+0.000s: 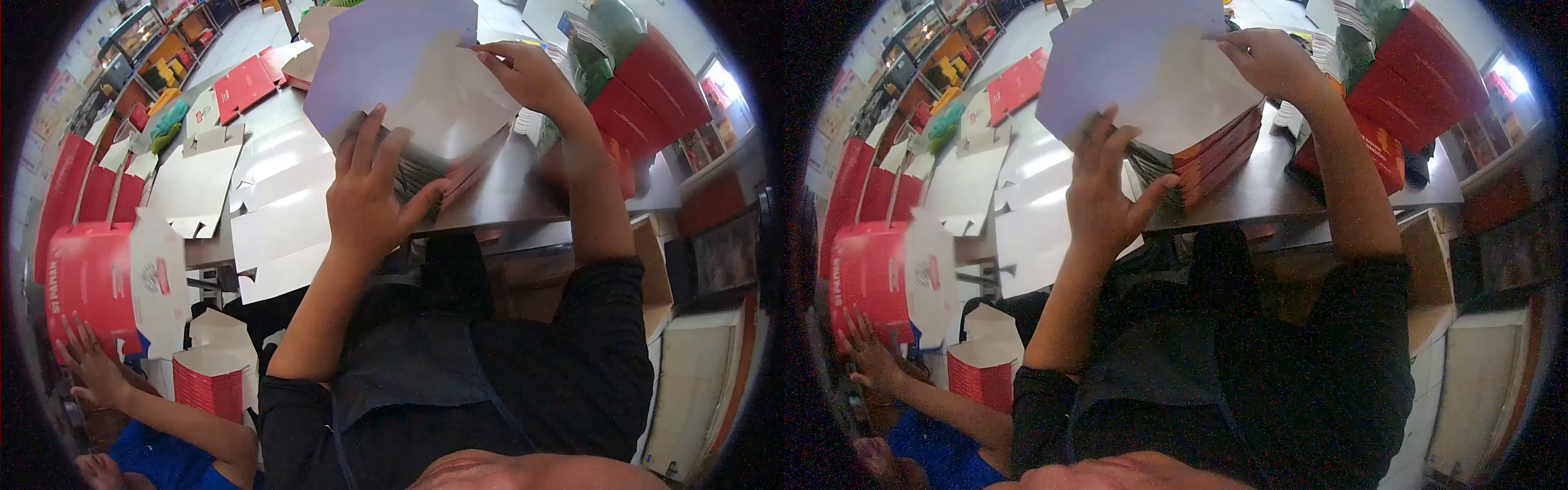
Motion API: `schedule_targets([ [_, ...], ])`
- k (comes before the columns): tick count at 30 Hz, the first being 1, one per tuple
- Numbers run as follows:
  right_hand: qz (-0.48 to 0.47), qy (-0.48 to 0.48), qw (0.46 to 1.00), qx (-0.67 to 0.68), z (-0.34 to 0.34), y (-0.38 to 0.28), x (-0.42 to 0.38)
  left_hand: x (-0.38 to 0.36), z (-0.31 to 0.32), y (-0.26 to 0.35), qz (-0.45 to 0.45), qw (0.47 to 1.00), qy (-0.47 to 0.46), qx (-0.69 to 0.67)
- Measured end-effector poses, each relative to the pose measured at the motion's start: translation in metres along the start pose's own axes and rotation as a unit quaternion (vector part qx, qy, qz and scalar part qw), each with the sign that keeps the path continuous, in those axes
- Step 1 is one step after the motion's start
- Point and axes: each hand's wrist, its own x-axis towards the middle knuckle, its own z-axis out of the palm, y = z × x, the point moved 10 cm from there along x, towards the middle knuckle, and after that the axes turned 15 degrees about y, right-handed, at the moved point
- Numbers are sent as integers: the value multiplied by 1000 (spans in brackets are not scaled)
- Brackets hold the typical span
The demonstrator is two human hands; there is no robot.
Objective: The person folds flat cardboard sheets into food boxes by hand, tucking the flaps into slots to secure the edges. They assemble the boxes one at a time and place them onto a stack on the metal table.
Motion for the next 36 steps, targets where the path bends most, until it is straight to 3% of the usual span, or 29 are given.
schedule_targets([
  [6,90,-18,992,87,6,35,-11,2,6,0,-1,1000,4,15],
  [12,66,-43,980,182,4,39,-19,7,13,-6,15,999,-22,37],
  [18,123,-27,974,188,1,30,-37,14,13,-28,36,999,0,-9],
  [21,113,75,943,304,7,34,-45,11,17,-31,32,999,9,-29],
  [24,141,57,925,348,15,36,-53,9,19,-33,9,999,12,-36],
  [33,131,56,979,143,-4,29,-49,19,17,-29,17,999,-6,-42],
  [36,134,43,981,134,-2,33,-49,18,19,-33,-18,998,-6,-66],
])
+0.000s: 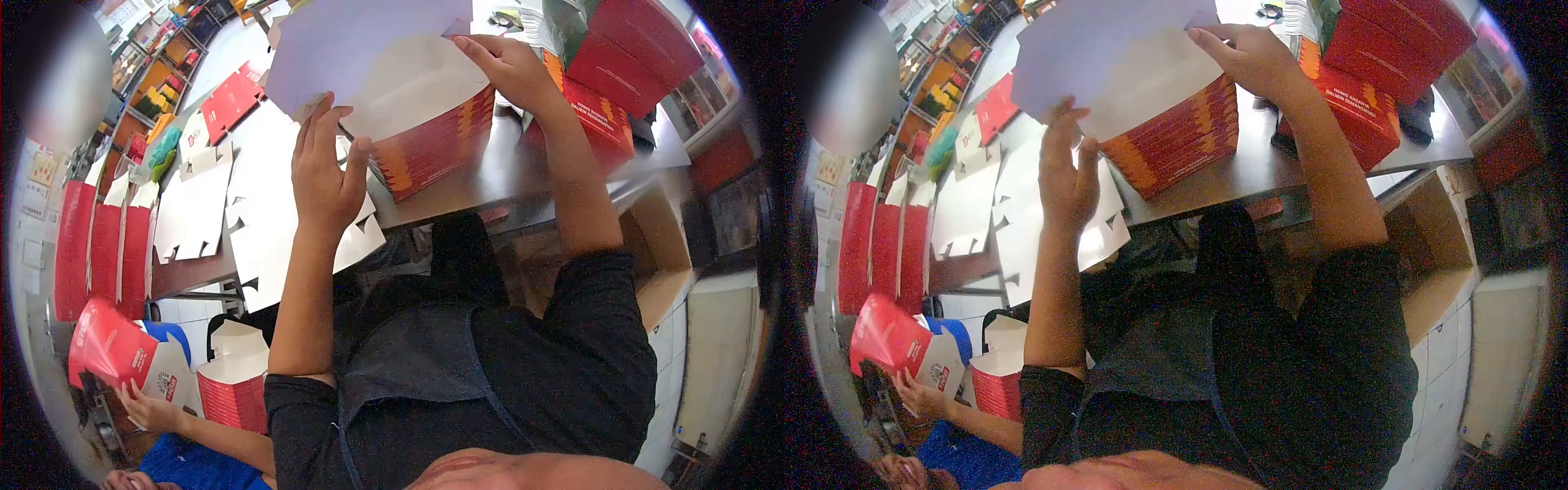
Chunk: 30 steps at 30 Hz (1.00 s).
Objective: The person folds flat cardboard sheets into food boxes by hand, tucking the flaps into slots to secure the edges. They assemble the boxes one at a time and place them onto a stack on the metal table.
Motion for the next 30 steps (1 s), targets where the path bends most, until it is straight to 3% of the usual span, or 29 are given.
schedule_targets([
  [6,33,-28,999,-4,1,2,-2,2,-3,-6,6,1000,2,9],
  [9,-20,-5,1000,-22,-1,-2,0,-1,2,-18,-51,998,-37,-7],
  [15,12,-26,997,73,9,14,-2,-4,1,-15,-63,998,-6,-29],
  [24,40,-45,996,71,7,7,-8,-11,2,-15,-77,997,-12,-17],
  [30,84,-50,981,168,22,27,-15,-15,5,-17,-75,996,-2,-51],
])
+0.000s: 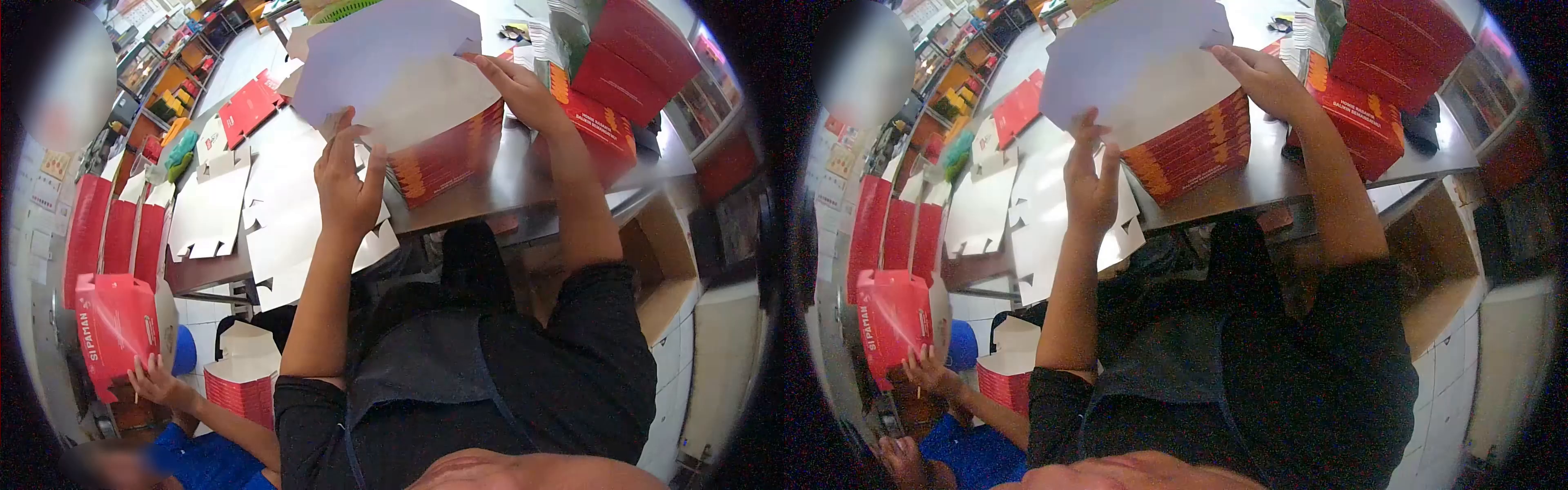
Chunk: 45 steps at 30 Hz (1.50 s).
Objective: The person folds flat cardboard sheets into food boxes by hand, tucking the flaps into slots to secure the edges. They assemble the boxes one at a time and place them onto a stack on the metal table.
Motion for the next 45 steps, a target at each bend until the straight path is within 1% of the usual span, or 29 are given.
schedule_targets([
  [3,-26,40,999,18,-3,-10,-5,0,0,1,-4,1000,-5,-12],
  [6,-100,69,993,0,-12,-38,-15,0,0,2,8,1000,-8,4],
  [9,-213,88,969,-89,-19,-71,-39,-8,-10,12,35,999,-12,23],
  [10,-227,88,963,-117,-18,-76,-48,-12,-16,17,45,998,-14,29],
  [12,-255,88,947,-172,-16,-84,-64,-27,-30,9,15,999,-34,40],
  [13,-241,86,949,-182,-16,-77,-64,-34,-38,5,0,998,-46,46],
  [14,-225,83,952,-191,-16,-66,-64,-41,-47,-3,-40,996,-60,57],
  [17,-174,93,961,-193,-18,-55,-63,-65,-65,-24,-76,965,-180,177],
  [18,-156,99,964,-189,-19,-53,-62,-72,-72,-29,-93,957,-195,194],
  [22,-125,139,961,-203,-19,-41,-48,-105,-86,-51,-98,917,-301,243],
  [24,-117,160,962,-188,-20,-32,-38,-109,-90,-50,-85,922,-300,229],
  [27,-201,213,922,-253,-16,-42,-36,-110,-91,-41,-65,925,-312,207],
  [30,-252,249,893,-277,-8,-58,-46,-111,-89,-32,-50,923,-331,192],
  [32,-266,251,893,-263,-3,-70,-57,-116,-91,-38,-44,924,-332,182],
  [35,-268,251,895,-252,0,-75,-74,-105,-102,-43,-148,942,-284,95],
  [36,-266,251,897,-250,1,-75,-79,-95,-105,-33,-87,958,-248,118],
  [39,-286,244,901,-215,5,-83,-94,-88,-110,-38,-229,944,-221,84],
  [40,-292,242,902,-205,7,-85,-98,-80,-109,-30,-183,953,-218,102],
  [43,-308,233,906,-171,17,-92,-109,-81,-109,-37,-181,949,-217,139],
  [45,-322,220,909,-147,25,-98,-116,-86,-109,-49,-255,939,-211,95],
])
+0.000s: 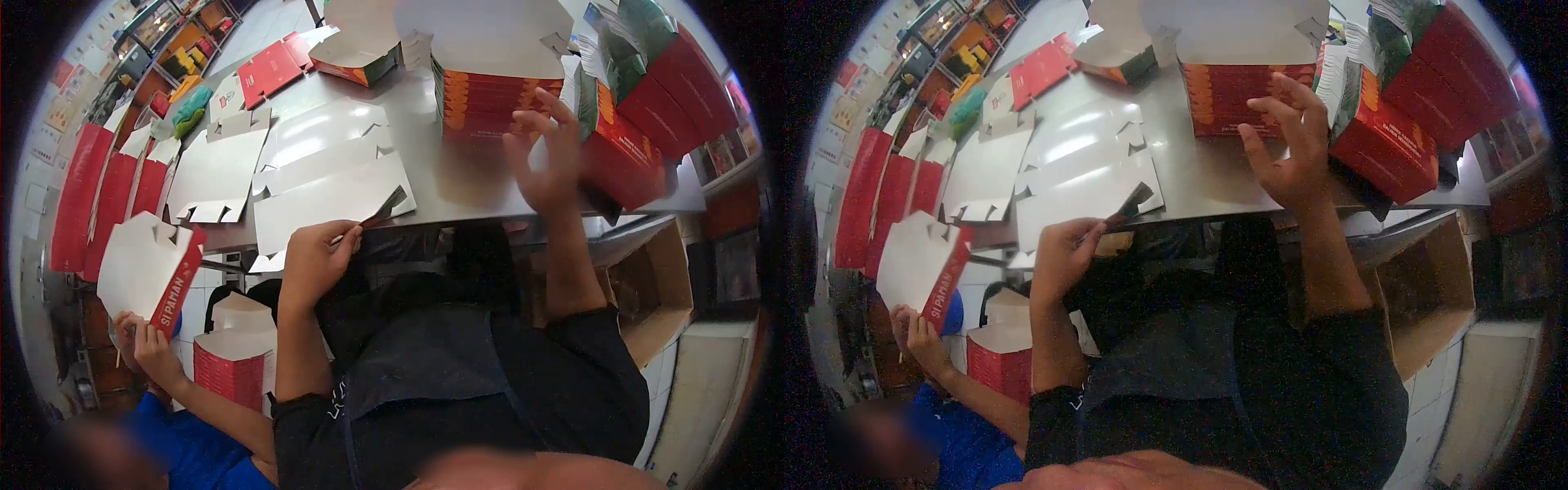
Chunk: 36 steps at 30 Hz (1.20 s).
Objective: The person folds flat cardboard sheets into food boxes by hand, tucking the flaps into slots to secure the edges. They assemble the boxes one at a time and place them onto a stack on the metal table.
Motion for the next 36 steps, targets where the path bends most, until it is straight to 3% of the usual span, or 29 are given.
schedule_targets([
  [4,20,-31,997,64,13,-19,-12,2,12,-29,-107,979,-41,-166],
  [6,25,-55,992,112,26,-28,-28,2,13,-30,-105,980,-50,-164],
  [9,210,-305,896,246,78,-35,-89,5,15,-17,-62,993,-42,-94],
  [12,154,-394,882,209,96,-47,-107,11,20,-8,25,996,-20,-86],
  [15,281,-377,850,237,98,-34,-102,11,25,-3,68,995,-1,-77],
  [18,163,-404,879,192,112,-27,-114,16,35,-4,79,993,6,-83],
  [19,178,-414,873,188,113,-24,-115,18,39,-9,79,993,6,-91],
  [22,198,-421,864,190,111,-23,-113,27,46,-43,-40,981,4,-192],
  [25,182,-398,877,199,111,-24,-106,38,47,-31,52,988,0,-147],
  [31,261,-414,849,197,117,-15,-110,56,49,-15,64,993,-58,-79],
  [33,323,-420,823,202,116,-9,-113,50,50,12,172,984,-33,-43],
  [34,306,-404,836,211,115,-10,-110,45,52,26,224,974,-22,-26],
  [36,274,-374,857,227,112,-12,-107,40,61,37,231,972,-33,-5],
])
